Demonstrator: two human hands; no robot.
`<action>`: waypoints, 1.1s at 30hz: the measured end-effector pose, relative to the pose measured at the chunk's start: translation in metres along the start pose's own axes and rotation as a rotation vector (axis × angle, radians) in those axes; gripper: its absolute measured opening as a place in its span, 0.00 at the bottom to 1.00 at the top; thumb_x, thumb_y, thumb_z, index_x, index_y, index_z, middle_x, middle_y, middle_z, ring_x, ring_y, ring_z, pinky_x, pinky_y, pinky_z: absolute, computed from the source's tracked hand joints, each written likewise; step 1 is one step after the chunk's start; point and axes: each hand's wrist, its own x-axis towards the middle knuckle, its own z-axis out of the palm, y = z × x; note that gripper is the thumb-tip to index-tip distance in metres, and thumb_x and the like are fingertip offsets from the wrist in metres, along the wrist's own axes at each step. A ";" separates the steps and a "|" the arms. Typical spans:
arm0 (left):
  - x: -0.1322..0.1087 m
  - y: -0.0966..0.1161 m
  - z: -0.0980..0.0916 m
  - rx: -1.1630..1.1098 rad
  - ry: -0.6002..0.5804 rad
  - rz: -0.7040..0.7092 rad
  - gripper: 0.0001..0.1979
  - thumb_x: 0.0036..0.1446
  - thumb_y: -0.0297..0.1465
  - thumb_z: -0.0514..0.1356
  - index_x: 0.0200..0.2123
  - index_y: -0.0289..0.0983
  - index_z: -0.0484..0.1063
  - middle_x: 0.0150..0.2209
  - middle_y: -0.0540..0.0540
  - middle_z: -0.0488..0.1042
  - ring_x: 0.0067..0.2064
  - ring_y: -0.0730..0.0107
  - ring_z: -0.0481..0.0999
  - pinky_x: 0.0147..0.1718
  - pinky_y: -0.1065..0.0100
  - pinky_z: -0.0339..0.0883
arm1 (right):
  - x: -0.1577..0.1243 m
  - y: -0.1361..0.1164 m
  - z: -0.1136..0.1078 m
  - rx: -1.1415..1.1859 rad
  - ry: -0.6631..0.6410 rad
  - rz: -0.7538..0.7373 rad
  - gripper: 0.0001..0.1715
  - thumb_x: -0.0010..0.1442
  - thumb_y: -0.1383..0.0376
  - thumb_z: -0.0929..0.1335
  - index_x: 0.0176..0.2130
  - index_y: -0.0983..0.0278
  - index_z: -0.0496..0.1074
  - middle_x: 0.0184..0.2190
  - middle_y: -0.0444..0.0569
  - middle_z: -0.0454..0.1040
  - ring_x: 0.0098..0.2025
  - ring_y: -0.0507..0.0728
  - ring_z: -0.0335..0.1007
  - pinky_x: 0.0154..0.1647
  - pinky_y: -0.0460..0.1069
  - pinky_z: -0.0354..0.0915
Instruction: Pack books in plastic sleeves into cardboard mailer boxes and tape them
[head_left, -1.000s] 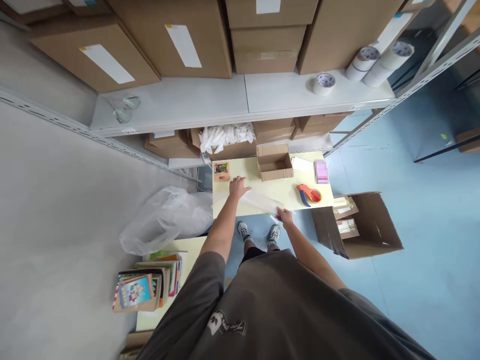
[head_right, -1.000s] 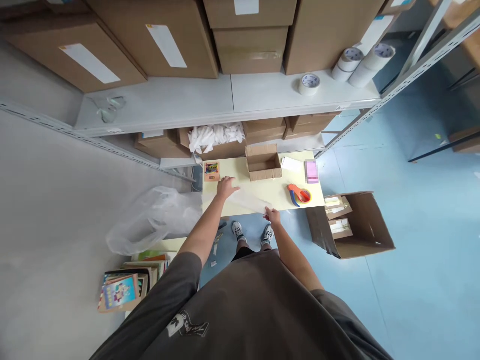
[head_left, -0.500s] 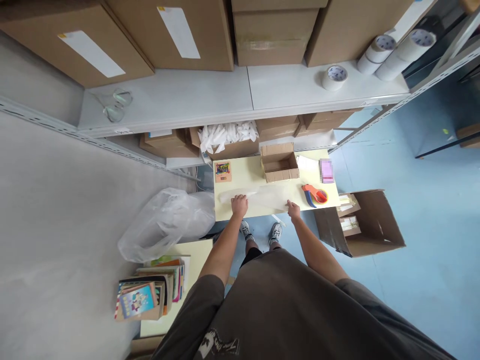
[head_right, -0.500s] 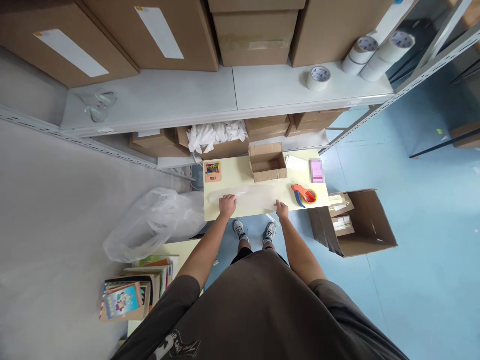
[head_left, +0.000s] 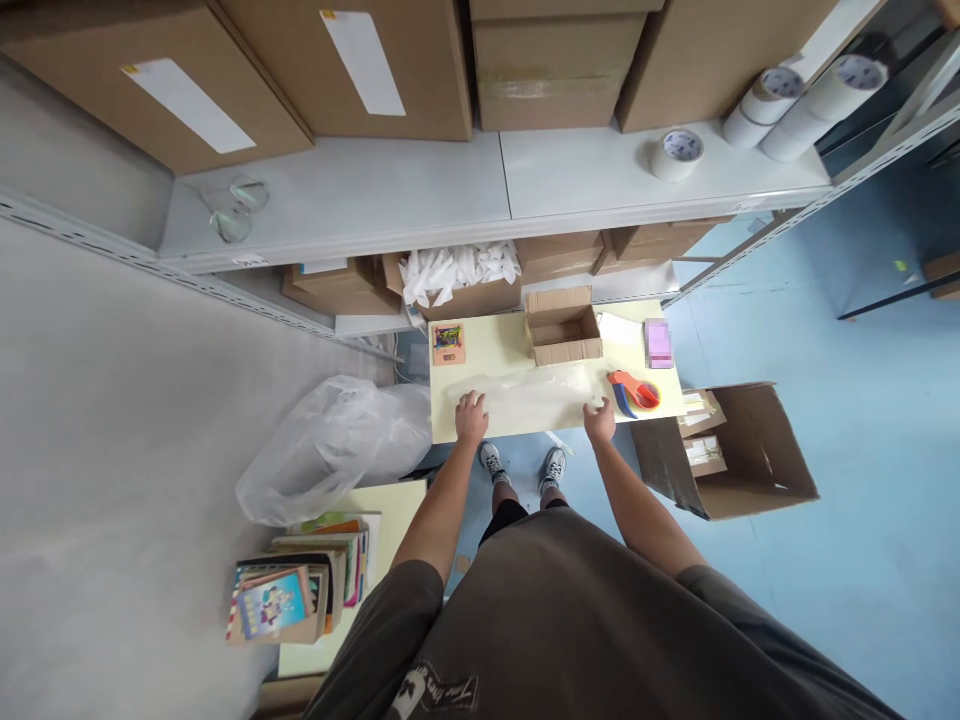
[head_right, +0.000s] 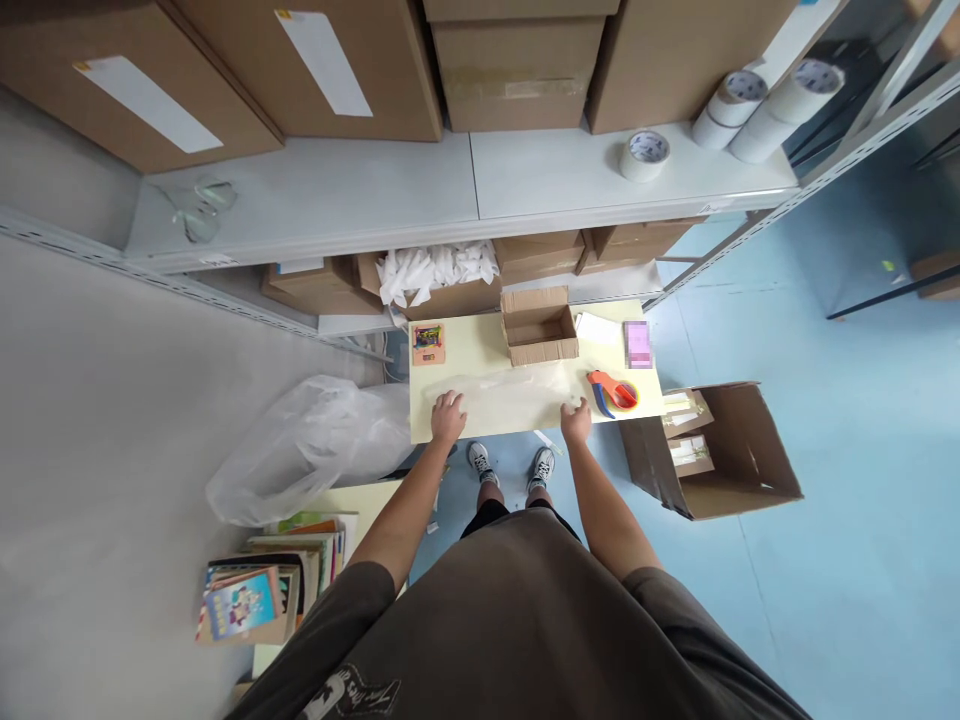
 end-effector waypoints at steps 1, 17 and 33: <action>0.002 0.000 0.001 -0.005 -0.019 0.021 0.37 0.62 0.38 0.66 0.73 0.43 0.65 0.77 0.37 0.55 0.77 0.42 0.51 0.71 0.47 0.56 | -0.001 -0.004 0.001 -0.078 0.054 -0.091 0.36 0.67 0.53 0.64 0.67 0.67 0.68 0.57 0.65 0.77 0.60 0.70 0.73 0.60 0.60 0.67; 0.012 -0.031 0.016 0.022 -0.161 0.009 0.68 0.41 0.52 0.79 0.80 0.49 0.47 0.81 0.41 0.32 0.80 0.33 0.30 0.75 0.40 0.41 | 0.049 -0.008 0.037 -0.639 -0.486 -0.591 0.70 0.53 0.39 0.78 0.80 0.56 0.47 0.82 0.57 0.30 0.82 0.73 0.23 0.77 0.69 0.40; 0.004 -0.056 -0.028 -0.439 0.307 -0.164 0.37 0.73 0.47 0.53 0.78 0.40 0.52 0.78 0.37 0.53 0.79 0.51 0.49 0.75 0.49 0.50 | -0.044 -0.126 0.103 -0.093 -0.385 -0.679 0.34 0.69 0.54 0.67 0.69 0.59 0.70 0.76 0.53 0.60 0.74 0.65 0.59 0.74 0.60 0.59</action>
